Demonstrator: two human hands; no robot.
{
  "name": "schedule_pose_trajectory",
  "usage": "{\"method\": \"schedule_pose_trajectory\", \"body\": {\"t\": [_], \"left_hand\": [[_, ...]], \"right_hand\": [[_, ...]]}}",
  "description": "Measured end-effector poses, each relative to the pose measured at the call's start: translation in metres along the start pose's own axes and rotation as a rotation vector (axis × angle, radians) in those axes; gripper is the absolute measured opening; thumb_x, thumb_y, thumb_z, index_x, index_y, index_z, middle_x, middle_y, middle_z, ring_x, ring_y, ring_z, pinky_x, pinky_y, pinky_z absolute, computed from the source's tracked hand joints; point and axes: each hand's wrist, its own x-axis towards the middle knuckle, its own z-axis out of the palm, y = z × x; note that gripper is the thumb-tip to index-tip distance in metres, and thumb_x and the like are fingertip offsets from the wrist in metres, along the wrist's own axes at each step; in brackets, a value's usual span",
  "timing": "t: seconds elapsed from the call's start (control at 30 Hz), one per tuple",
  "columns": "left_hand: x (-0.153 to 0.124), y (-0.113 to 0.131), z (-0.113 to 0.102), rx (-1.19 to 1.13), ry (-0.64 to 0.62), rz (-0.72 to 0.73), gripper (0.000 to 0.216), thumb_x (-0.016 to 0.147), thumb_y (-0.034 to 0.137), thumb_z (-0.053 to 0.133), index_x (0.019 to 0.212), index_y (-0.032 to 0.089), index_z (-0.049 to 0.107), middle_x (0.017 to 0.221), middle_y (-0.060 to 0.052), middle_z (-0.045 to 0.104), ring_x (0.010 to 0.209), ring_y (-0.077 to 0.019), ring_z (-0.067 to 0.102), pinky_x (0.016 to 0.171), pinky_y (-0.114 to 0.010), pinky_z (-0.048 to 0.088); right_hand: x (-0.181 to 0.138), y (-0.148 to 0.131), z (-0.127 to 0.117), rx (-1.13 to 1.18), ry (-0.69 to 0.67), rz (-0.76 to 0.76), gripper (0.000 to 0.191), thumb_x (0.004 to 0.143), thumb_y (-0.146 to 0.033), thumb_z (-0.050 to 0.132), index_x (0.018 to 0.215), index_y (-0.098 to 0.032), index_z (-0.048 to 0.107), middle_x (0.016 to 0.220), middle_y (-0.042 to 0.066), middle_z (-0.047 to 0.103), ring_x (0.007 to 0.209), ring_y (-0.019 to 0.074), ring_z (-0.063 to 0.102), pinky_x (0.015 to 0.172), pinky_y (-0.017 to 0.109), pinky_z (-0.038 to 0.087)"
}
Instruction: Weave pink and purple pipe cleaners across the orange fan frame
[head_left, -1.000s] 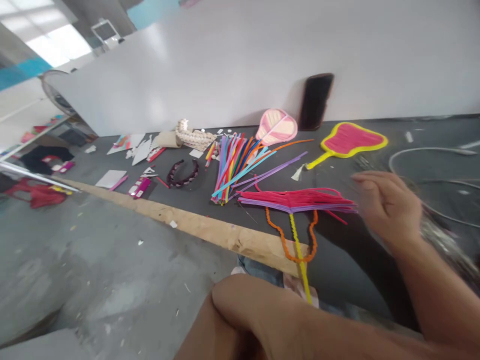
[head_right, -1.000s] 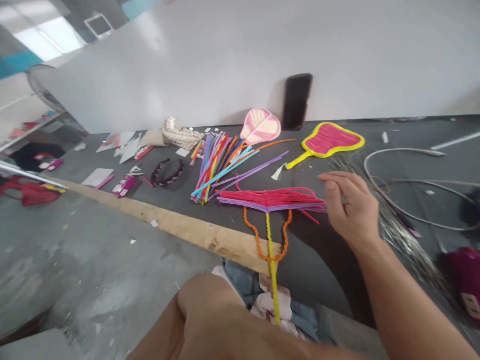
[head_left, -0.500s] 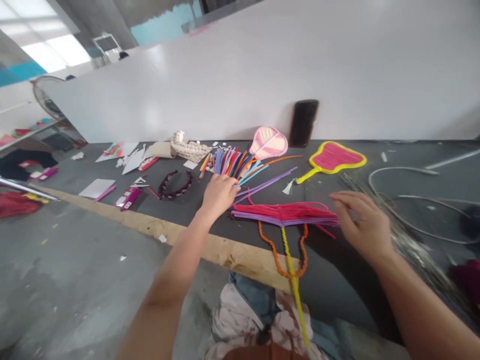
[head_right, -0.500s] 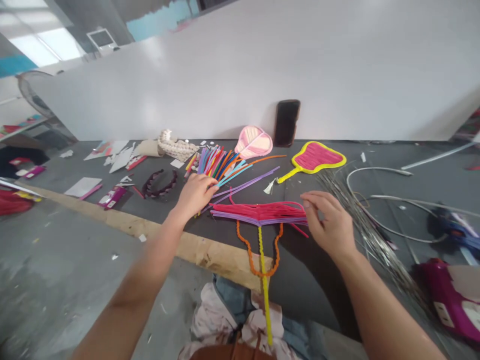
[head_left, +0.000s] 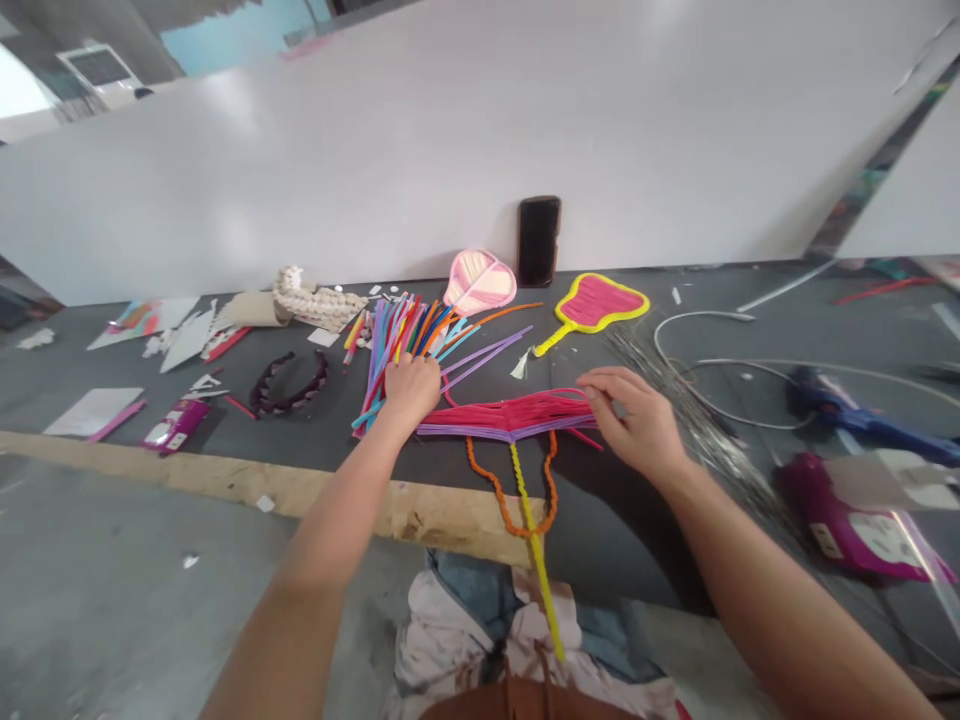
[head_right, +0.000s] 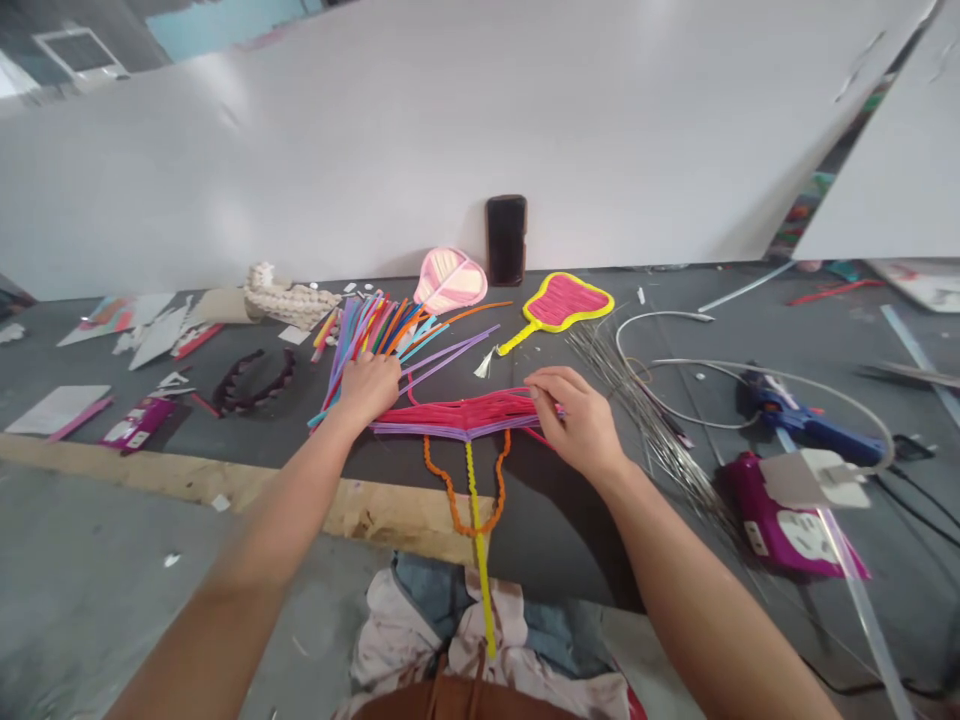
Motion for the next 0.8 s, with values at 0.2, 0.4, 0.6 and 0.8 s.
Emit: {"method": "schedule_pose_trajectory", "body": {"t": [0.2, 0.4, 0.6, 0.8], "left_hand": [[-0.003, -0.008, -0.024, -0.027, 0.348, -0.13, 0.034, 0.097, 0.017, 0.029, 0.111, 0.011, 0.059, 0.094, -0.016, 0.07, 0.088, -0.0287, 0.065, 0.073, -0.038, 0.043], [-0.043, 0.049, -0.029, -0.05, 0.693, 0.392, 0.023, 0.098, 0.02, 0.04, 0.083, 0.02, 0.057, 0.066, -0.002, 0.061, 0.066, -0.0191, 0.058, 0.067, -0.033, 0.036], [-0.074, 0.09, -0.03, -0.329, 0.633, 0.592, 0.015, 0.097, 0.014, 0.043, 0.089, 0.018, 0.055, 0.07, 0.001, 0.063, 0.068, -0.0144, 0.057, 0.077, -0.031, 0.039], [-0.071, 0.066, -0.024, -0.5, 0.654, 0.538, 0.01, 0.094, 0.023, 0.053, 0.099, 0.021, 0.061, 0.097, -0.004, 0.07, 0.093, -0.0177, 0.06, 0.092, -0.038, 0.04]], "right_hand": [[0.0, -0.004, -0.003, -0.039, 0.102, -0.049, 0.017, 0.091, -0.016, 0.053, 0.1, -0.023, 0.067, 0.096, 0.007, 0.071, 0.088, 0.0184, 0.068, 0.079, 0.033, 0.056], [0.0, -0.029, -0.004, -0.148, 0.152, -0.388, 0.034, 0.084, -0.006, 0.063, 0.112, -0.025, 0.062, 0.1, 0.006, 0.073, 0.097, 0.0205, 0.065, 0.088, 0.038, 0.054], [-0.005, -0.043, -0.001, -0.257, -0.041, -0.359, 0.033, 0.09, -0.011, 0.057, 0.119, -0.025, 0.063, 0.108, 0.004, 0.074, 0.096, 0.0179, 0.067, 0.09, 0.035, 0.05], [0.0, -0.022, -0.022, -0.299, -0.271, -0.254, 0.029, 0.093, -0.013, 0.049, 0.103, -0.026, 0.073, 0.092, 0.003, 0.076, 0.075, 0.0158, 0.062, 0.068, 0.032, 0.043]]}}
